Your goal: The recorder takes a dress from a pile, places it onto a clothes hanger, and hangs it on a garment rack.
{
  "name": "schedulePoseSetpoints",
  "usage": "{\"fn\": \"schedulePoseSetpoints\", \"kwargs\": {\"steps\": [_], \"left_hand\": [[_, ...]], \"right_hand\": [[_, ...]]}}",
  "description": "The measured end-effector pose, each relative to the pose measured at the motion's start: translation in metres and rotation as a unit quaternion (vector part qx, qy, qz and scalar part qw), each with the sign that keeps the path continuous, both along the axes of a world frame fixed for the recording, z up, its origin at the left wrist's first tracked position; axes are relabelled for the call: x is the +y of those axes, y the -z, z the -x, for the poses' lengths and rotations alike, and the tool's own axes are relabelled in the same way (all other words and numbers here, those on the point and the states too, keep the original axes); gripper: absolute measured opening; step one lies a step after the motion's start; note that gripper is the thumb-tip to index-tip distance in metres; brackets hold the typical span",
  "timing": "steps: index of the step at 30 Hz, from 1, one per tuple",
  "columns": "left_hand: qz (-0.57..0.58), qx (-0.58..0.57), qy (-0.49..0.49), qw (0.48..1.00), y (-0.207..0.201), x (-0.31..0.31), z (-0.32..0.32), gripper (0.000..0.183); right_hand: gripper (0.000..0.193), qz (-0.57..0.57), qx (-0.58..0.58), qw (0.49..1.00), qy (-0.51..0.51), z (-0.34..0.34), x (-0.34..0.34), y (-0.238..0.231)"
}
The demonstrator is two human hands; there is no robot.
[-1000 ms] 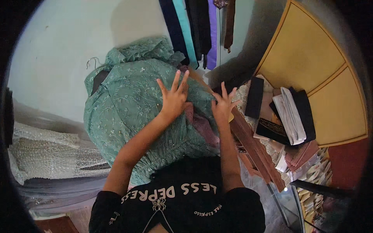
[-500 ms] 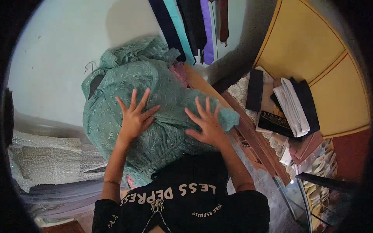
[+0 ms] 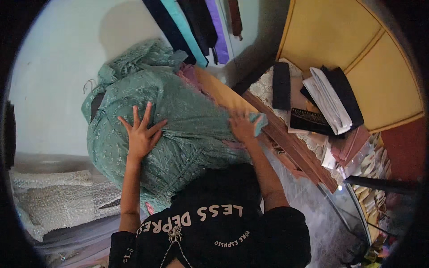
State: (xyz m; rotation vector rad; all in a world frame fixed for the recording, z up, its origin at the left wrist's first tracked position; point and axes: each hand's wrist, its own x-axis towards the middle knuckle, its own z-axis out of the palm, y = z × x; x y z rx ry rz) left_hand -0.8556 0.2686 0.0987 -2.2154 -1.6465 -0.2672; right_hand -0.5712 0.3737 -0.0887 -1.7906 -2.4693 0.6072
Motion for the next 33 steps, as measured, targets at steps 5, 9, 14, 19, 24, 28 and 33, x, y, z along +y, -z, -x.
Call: {"fn": "schedulePoseSetpoints", "kwargs": {"steps": [5, 9, 14, 19, 24, 28, 33], "left_hand": [[-0.004, -0.013, -0.002, 1.000, 0.001, 0.002, 0.004, 0.029], [-0.013, -0.021, 0.002, 1.000, 0.003, 0.003, 0.006, 0.030], [-0.005, -0.007, -0.006, 1.000, 0.003, 0.003, 0.005, 0.033], [-0.006, -0.010, -0.004, 1.000, 0.004, 0.001, 0.008, 0.033], [0.003, -0.005, -0.051, 0.999, 0.003, -0.008, 0.006, 0.035], [-0.008, 0.022, -0.125, 0.992, 0.000, -0.015, 0.005, 0.043], [-0.034, 0.006, -0.237, 0.971, 0.004, -0.051, 0.027, 0.051]], "right_hand": [[0.052, -0.156, 0.056, 0.973, 0.163, -0.022, -0.016, -0.019], [0.050, -0.168, 0.216, 0.961, -0.028, -0.017, -0.029, -0.030], [0.048, -0.040, 0.027, 0.984, 0.173, -0.053, -0.039, 0.027], [0.061, -0.209, 0.176, 0.942, 0.197, -0.052, -0.033, 0.032], [0.046, -0.210, -0.038, 0.977, -0.003, -0.050, -0.016, 0.024], [0.052, -0.261, 0.076, 0.904, 0.329, -0.064, 0.030, 0.054], [0.049, -0.293, 0.326, 0.894, 0.090, 0.016, 0.041, -0.068]]}}
